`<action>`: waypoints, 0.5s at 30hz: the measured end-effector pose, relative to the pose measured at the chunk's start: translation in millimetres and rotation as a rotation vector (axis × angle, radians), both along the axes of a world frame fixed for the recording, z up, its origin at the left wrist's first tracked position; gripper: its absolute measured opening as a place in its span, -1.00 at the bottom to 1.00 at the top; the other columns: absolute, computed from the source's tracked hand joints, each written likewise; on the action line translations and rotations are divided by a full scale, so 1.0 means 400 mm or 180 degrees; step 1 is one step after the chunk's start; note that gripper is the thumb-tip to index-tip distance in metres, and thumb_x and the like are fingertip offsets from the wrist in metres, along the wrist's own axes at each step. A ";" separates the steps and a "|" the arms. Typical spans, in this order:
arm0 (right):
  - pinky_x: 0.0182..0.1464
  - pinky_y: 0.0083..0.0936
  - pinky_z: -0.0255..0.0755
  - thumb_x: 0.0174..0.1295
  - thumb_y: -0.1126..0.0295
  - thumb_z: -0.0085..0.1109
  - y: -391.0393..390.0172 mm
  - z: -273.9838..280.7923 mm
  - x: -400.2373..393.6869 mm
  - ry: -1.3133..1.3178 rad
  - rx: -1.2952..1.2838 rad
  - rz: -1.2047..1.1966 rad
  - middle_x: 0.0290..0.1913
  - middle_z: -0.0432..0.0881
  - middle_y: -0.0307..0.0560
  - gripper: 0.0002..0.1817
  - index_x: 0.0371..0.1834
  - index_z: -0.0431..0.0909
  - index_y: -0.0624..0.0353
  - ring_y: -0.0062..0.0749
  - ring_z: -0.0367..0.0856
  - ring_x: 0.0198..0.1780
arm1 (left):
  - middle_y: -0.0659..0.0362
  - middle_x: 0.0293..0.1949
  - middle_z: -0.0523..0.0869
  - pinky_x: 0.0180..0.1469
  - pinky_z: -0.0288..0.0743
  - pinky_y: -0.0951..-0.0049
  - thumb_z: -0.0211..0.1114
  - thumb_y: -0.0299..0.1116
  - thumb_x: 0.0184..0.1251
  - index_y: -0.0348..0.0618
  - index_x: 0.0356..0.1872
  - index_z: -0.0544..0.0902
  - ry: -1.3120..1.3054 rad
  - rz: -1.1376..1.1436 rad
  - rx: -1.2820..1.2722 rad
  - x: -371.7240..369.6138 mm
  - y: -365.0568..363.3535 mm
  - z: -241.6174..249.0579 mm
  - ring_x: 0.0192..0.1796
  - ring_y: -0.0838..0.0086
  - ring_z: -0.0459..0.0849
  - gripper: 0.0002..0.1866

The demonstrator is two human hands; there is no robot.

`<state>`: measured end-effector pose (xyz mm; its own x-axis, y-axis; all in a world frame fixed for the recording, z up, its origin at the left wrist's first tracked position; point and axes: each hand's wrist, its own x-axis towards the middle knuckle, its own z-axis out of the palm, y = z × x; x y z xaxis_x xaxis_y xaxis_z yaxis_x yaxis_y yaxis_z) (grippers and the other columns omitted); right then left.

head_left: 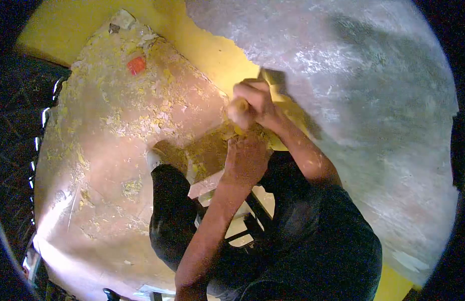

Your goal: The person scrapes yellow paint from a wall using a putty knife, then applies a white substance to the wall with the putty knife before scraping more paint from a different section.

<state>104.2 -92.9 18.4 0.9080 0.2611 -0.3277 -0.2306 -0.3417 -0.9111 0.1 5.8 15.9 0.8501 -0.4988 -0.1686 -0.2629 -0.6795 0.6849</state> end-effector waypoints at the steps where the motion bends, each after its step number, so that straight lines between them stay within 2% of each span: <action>1: -0.50 -0.33 0.32 -0.12 0.02 0.31 -0.002 -0.015 0.029 -0.1606 -0.0647 0.0658 -0.63 0.41 -0.11 -0.59 -0.63 0.43 0.13 -0.18 0.49 -0.55 | 0.04 -0.25 0.67 -0.05 0.48 0.10 0.31 -0.07 0.18 -0.13 -0.29 0.68 -0.0002 -0.0015 -0.0003 0.001 -0.004 -0.004 -0.08 0.20 0.66 -0.68; 2: -0.52 -0.34 0.31 -0.09 0.01 0.30 -0.003 -0.019 0.045 -0.3215 -0.1309 0.1308 -0.63 0.41 -0.11 -0.57 -0.62 0.43 0.16 -0.19 0.48 -0.57 | 0.03 -0.25 0.67 -0.05 0.48 0.08 0.31 -0.09 0.19 -0.13 -0.29 0.68 0.0094 0.0059 -0.0126 0.006 -0.008 -0.012 -0.10 0.19 0.67 -0.70; 3: -0.55 -0.33 0.29 -0.02 -0.01 0.28 0.005 -0.001 0.028 -0.2820 -0.1403 0.1358 -0.65 0.41 -0.10 -0.54 -0.64 0.42 0.18 -0.19 0.47 -0.59 | 0.03 -0.25 0.66 -0.06 0.48 0.06 0.30 -0.11 0.19 -0.14 -0.29 0.68 0.0192 0.0134 -0.0241 0.007 -0.006 -0.017 -0.11 0.18 0.68 -0.71; 4: -0.55 -0.33 0.29 -0.02 -0.01 0.28 0.002 -0.009 0.023 -0.2822 -0.1395 0.1342 -0.65 0.41 -0.10 -0.54 -0.64 0.42 0.18 -0.19 0.47 -0.59 | 0.03 -0.25 0.66 -0.06 0.48 0.06 0.30 -0.11 0.19 -0.14 -0.29 0.68 0.0189 0.0124 -0.0227 0.000 -0.002 -0.017 -0.11 0.18 0.68 -0.71; 6: -0.51 -0.26 0.32 0.01 -0.01 0.25 -0.005 -0.024 0.026 -0.3021 -0.0423 0.1056 -0.63 0.45 -0.10 -0.58 -0.64 0.43 0.12 -0.15 0.51 -0.56 | 0.02 -0.25 0.68 -0.08 0.49 0.09 0.28 -0.13 0.21 -0.14 -0.29 0.68 -0.0447 0.0408 -0.0086 -0.001 -0.001 0.003 -0.11 0.19 0.69 -0.72; 7: -0.51 -0.26 0.32 0.01 -0.01 0.25 -0.008 -0.029 0.029 -0.3009 -0.0418 0.1078 -0.63 0.45 -0.10 -0.58 -0.64 0.43 0.12 -0.15 0.51 -0.56 | 0.02 -0.25 0.68 -0.08 0.49 0.09 0.28 -0.13 0.21 -0.14 -0.29 0.68 -0.0434 0.0428 -0.0091 0.004 0.000 0.003 -0.11 0.19 0.69 -0.72; 10: -0.51 -0.28 0.32 0.06 -0.06 0.18 0.001 -0.021 0.031 -0.2536 -0.1345 0.1112 -0.67 0.35 -0.12 -0.52 -0.67 0.38 0.15 -0.19 0.46 -0.59 | 0.01 -0.27 0.68 -0.11 0.50 0.14 0.27 -0.12 0.22 -0.14 -0.29 0.68 -0.0147 -0.0003 -0.0094 0.000 -0.002 -0.005 -0.11 0.23 0.69 -0.72; 11: -0.54 -0.29 0.31 0.09 -0.05 0.15 0.011 -0.026 0.042 -0.3416 -0.1219 0.1320 -0.68 0.34 -0.12 -0.52 -0.67 0.39 0.14 -0.23 0.46 -0.60 | 0.02 -0.29 0.68 -0.12 0.51 0.16 0.27 -0.10 0.22 -0.13 -0.30 0.68 -0.0558 0.0268 -0.0295 -0.005 -0.005 -0.013 -0.13 0.24 0.69 -0.71; 12: -0.54 -0.29 0.31 0.09 -0.05 0.15 0.009 -0.016 0.033 -0.3426 -0.1205 0.1303 -0.68 0.34 -0.12 -0.52 -0.67 0.39 0.14 -0.23 0.46 -0.60 | 0.04 -0.31 0.69 -0.14 0.51 0.18 0.27 -0.09 0.22 -0.13 -0.31 0.68 -0.0954 0.0555 -0.0494 -0.009 -0.003 -0.021 -0.15 0.24 0.69 -0.70; 13: -0.49 -0.28 0.33 0.06 -0.02 0.16 0.000 0.008 0.020 -0.3030 -0.1094 0.1332 -0.65 0.39 -0.13 -0.57 -0.65 0.41 0.12 -0.25 0.49 -0.56 | 0.04 -0.31 0.69 -0.14 0.51 0.18 0.27 -0.09 0.22 -0.13 -0.31 0.68 -0.0963 0.0571 -0.0478 -0.010 0.000 -0.027 -0.15 0.24 0.69 -0.70; 14: -0.44 -0.27 0.36 0.04 0.01 0.17 -0.005 0.024 0.014 -0.2624 -0.0988 0.1370 -0.62 0.44 -0.14 -0.62 -0.64 0.43 0.09 -0.27 0.52 -0.53 | 0.03 -0.32 0.69 -0.12 0.51 0.16 0.26 -0.09 0.23 -0.13 -0.32 0.68 -0.0438 0.0201 -0.0207 0.005 0.007 -0.003 -0.18 0.22 0.70 -0.70; 15: -0.40 -0.28 0.38 0.00 -0.05 0.19 -0.010 0.003 0.021 -0.2554 -0.0854 0.1147 -0.59 0.48 -0.16 -0.59 -0.62 0.45 0.08 -0.29 0.54 -0.48 | 0.03 -0.34 0.69 -0.11 0.51 0.13 0.25 -0.09 0.24 -0.13 -0.33 0.68 0.0082 -0.0179 0.0052 0.014 0.009 0.013 -0.20 0.20 0.70 -0.70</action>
